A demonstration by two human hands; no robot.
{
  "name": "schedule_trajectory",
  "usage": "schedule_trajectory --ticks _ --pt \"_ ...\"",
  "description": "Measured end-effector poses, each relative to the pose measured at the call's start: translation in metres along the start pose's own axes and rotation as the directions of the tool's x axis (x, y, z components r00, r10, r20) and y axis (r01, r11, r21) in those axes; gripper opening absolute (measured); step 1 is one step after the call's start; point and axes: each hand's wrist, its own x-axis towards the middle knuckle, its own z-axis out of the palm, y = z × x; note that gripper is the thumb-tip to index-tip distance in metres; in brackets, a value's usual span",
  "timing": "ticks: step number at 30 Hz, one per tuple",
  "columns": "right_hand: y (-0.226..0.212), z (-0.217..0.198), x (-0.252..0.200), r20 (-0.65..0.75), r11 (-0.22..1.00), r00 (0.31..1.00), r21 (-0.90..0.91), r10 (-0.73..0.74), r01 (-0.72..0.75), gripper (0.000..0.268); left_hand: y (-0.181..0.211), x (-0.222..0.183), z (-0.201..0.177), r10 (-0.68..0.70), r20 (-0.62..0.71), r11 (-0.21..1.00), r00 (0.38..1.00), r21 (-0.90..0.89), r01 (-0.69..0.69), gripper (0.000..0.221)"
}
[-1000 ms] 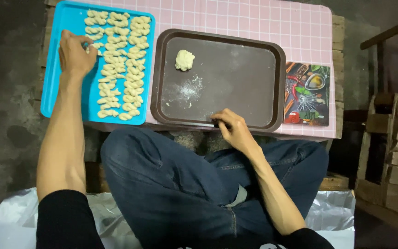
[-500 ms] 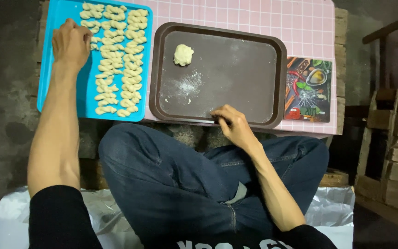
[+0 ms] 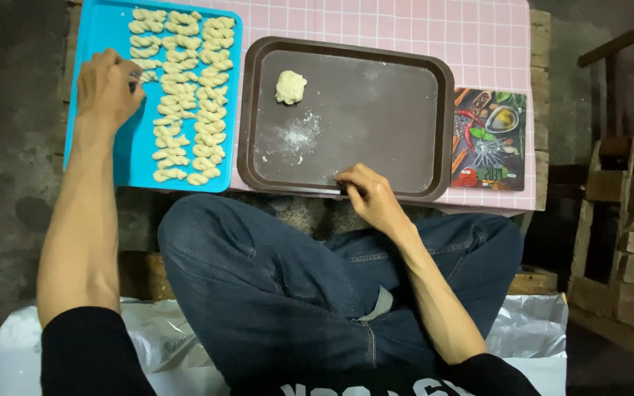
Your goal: Rolling small pieces of dough into thin strips and twisting them into decorative shapes on a tray.
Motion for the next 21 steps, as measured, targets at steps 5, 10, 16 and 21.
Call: schedule_trajectory --ticks 5,10,16,21 --pt "-0.001 -0.002 -0.001 -0.008 1.000 1.000 -0.007 0.010 -0.010 0.031 0.001 0.000 0.004 0.029 -0.054 1.000 0.998 -0.009 -0.029 0.014" --pt "0.003 -0.002 -0.002 -0.012 1.000 1.000 -0.005 0.003 -0.003 0.033 0.006 0.001 -0.002 -0.022 -0.030 1.000 0.999 -0.018 0.022 0.019" --pt "-0.001 -0.005 -0.002 -0.039 0.999 0.998 -0.036 -0.039 0.038 0.030 0.008 0.002 -0.011 -0.008 -0.048 1.000 0.999 0.001 0.008 0.029" --pt "0.010 -0.001 -0.007 -0.070 0.998 0.995 -0.025 -0.067 0.065 0.032 0.046 0.033 -0.027 0.037 -0.115 0.990 0.993 -0.134 -0.052 0.019"
